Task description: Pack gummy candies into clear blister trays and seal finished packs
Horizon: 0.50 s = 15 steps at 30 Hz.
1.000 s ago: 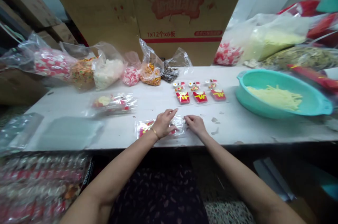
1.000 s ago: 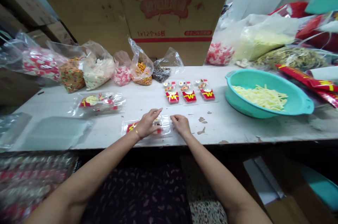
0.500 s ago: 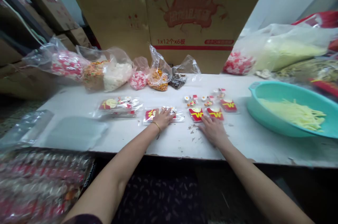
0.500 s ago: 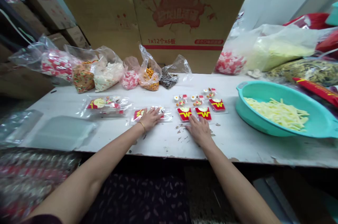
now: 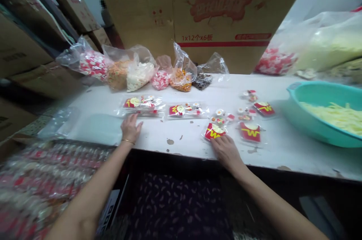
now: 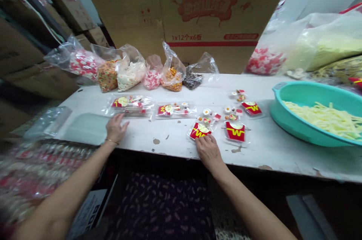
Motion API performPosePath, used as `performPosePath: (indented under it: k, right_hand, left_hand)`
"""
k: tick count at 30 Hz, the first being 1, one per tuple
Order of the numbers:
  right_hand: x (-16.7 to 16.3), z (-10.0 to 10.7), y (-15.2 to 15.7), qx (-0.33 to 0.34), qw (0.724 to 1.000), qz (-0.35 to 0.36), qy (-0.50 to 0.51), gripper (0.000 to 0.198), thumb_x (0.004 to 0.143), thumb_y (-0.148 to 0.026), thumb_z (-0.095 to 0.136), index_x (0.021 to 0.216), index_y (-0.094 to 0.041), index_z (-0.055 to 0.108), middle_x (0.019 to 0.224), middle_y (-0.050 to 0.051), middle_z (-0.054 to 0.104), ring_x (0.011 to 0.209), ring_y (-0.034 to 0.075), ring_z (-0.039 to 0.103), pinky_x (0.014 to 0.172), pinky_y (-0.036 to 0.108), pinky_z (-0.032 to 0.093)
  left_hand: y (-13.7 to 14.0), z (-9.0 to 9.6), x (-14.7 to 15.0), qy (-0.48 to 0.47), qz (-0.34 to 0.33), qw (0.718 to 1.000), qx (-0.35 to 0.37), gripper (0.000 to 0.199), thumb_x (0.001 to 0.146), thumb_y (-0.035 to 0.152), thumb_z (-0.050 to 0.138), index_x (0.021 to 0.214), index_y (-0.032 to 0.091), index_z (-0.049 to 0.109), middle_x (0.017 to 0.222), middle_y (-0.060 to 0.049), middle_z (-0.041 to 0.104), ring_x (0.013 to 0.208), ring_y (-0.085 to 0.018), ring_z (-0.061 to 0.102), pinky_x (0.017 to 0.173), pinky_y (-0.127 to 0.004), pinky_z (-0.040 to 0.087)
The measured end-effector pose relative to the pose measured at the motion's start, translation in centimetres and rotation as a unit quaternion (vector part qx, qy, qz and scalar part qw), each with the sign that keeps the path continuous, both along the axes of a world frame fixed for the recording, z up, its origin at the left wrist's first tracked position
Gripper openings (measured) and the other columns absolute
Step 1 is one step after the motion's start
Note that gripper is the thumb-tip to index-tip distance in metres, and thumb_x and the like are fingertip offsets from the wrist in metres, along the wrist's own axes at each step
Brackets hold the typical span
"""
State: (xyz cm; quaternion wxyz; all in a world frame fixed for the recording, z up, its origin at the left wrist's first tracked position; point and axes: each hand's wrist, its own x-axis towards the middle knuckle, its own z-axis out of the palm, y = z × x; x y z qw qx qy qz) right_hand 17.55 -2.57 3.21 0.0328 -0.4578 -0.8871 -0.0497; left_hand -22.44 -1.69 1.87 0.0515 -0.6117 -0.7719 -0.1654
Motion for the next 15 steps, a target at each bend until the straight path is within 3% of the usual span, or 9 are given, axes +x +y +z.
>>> performPosePath:
  k: [2,3,5,7,9,12,15]
  right_hand:
    - [-2.3,-0.1,-0.4,-0.032,0.999,0.029,0.024,0.030,0.085,-0.019,0.036,0.105,-0.014,0.058,0.085,0.010,0.060,0.081,0.021,0.050,0.082,0.036,0.035]
    - [-3.3,-0.1,-0.5,-0.050,0.997,0.047,0.039,0.032,0.085,-0.022,0.037,0.109,-0.014,0.056,0.089,0.010,0.060,0.083,0.022,0.050,0.081,0.036,0.036]
    - [-4.6,-0.2,-0.1,-0.085,0.990,0.094,0.068,0.038,0.083,-0.027,0.041,0.118,-0.016,0.050,0.104,0.012,0.058,0.094,0.024,0.049,0.083,0.037,0.037]
    - [-4.6,-0.4,1.2,-0.112,0.981,0.137,0.078,0.048,0.079,-0.034,0.047,0.124,-0.020,0.044,0.120,0.012,0.051,0.108,0.026,0.044,0.087,0.040,0.037]
    - [-3.6,-0.9,3.2,-0.132,0.979,0.145,0.058,0.065,0.071,-0.045,0.055,0.129,-0.023,0.037,0.129,0.011,0.043,0.117,0.030,0.037,0.091,0.043,0.035]
    - [-1.8,-1.6,5.9,-0.154,0.984,0.087,-0.006,0.086,0.060,-0.061,0.057,0.133,-0.024,0.031,0.136,0.012,0.035,0.119,0.035,0.034,0.091,0.047,0.034]
    - [-1.2,-2.3,6.9,-0.156,0.986,0.045,-0.040,0.087,0.062,-0.065,0.050,0.135,-0.025,0.025,0.139,0.011,0.030,0.114,0.035,0.040,0.089,0.047,0.035]
  left_hand:
    - [-1.7,0.2,-5.2,0.018,0.093,0.994,-0.057,0.047,0.079,0.035,0.042,0.121,0.012,0.045,0.119,-0.016,0.050,0.109,-0.029,0.046,0.092,-0.043,0.034]
    - [-2.5,0.2,-7.3,0.015,0.108,0.989,-0.100,0.048,0.079,0.034,0.040,0.121,0.010,0.045,0.118,-0.017,0.051,0.109,-0.029,0.046,0.092,-0.042,0.034]
    - [-3.6,-0.1,-10.2,-0.004,0.094,0.979,-0.183,0.046,0.077,0.031,0.044,0.118,0.011,0.048,0.119,-0.015,0.051,0.110,-0.026,0.046,0.093,-0.037,0.034]
    - [-4.4,-0.7,-11.6,-0.028,0.055,0.973,-0.221,0.043,0.073,0.032,0.050,0.112,0.016,0.053,0.121,-0.010,0.051,0.110,-0.022,0.046,0.094,-0.031,0.035]
    - [-4.6,-1.4,-12.1,-0.045,0.033,0.978,-0.203,0.038,0.069,0.036,0.055,0.103,0.021,0.058,0.120,-0.005,0.052,0.108,-0.020,0.047,0.093,-0.029,0.036]
    - [-4.2,-1.8,-12.5,-0.074,0.021,0.985,-0.152,0.022,0.066,0.033,0.057,0.084,0.022,0.063,0.106,-0.002,0.058,0.098,-0.019,0.051,0.088,-0.029,0.038]
    - [-3.5,-1.3,-12.7,-0.104,0.006,0.985,-0.134,0.006,0.062,0.025,0.060,0.062,0.020,0.060,0.085,-0.002,0.059,0.081,-0.016,0.053,0.079,-0.027,0.042]
